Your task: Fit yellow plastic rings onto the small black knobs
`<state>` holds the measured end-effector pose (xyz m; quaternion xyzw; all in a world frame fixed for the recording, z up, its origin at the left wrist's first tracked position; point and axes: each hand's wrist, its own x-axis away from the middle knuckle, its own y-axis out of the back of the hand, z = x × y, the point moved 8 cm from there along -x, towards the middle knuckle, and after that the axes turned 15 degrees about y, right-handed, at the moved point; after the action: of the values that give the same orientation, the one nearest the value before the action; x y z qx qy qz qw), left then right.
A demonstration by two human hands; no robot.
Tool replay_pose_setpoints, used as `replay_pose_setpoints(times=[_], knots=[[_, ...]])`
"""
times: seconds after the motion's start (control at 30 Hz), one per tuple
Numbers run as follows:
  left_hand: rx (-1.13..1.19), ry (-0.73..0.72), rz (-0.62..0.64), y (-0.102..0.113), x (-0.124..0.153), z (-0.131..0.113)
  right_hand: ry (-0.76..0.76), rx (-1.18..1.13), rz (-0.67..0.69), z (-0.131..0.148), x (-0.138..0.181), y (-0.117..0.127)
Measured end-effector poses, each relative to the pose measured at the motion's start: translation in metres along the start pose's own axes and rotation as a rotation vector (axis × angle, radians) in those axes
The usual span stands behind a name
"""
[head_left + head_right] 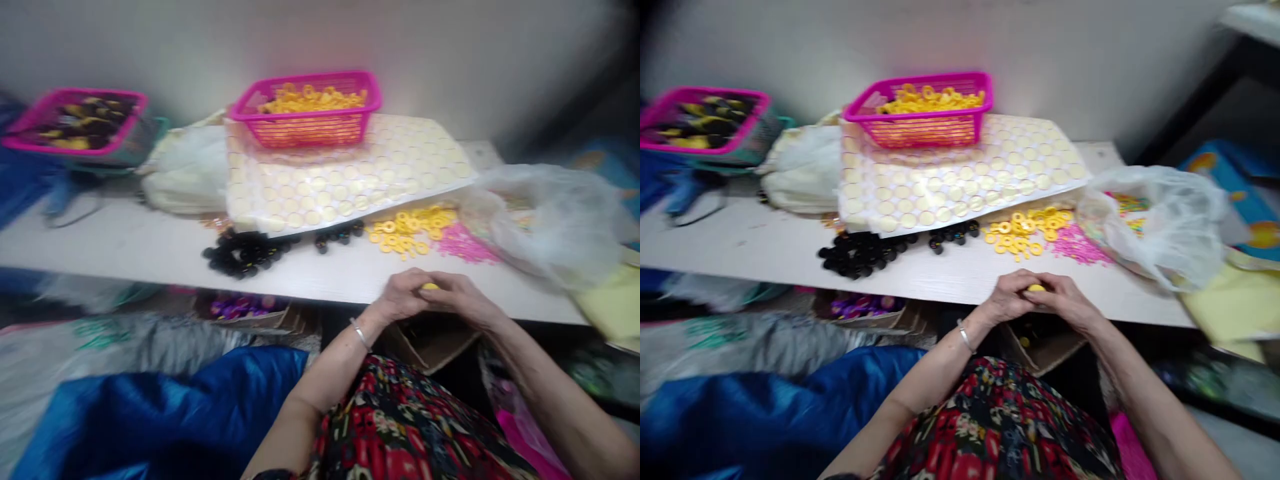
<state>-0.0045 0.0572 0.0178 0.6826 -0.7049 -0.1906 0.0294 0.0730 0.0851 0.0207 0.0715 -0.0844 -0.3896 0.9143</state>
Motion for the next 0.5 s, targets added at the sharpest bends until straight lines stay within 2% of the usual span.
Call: replay_pose_setpoints(times=[0.13, 0.23, 0.3, 0.37, 0.5], knots=[[-0.151, 0.032, 0.155, -0.011, 0.012, -0.007, -0.131, -0.001, 0.178, -0.009, 0.015, -0.007], [-0.236, 0.004, 0.245, -0.015, 0.031, -0.026, -0.189, -0.060, 0.262, -0.016, 0.029, -0.019], [-0.256, -0.024, 0.275, -0.015, 0.043, -0.039, -0.237, -0.138, 0.227, -0.025, 0.041, -0.026], [-0.285, -0.054, 0.293, -0.015, 0.054, -0.048, -0.291, -0.204, 0.124, -0.039, 0.053, -0.029], [-0.399, -0.050, 0.298, -0.017, 0.065, -0.042, -0.314, -0.274, -0.037, -0.067, 0.077, -0.027]])
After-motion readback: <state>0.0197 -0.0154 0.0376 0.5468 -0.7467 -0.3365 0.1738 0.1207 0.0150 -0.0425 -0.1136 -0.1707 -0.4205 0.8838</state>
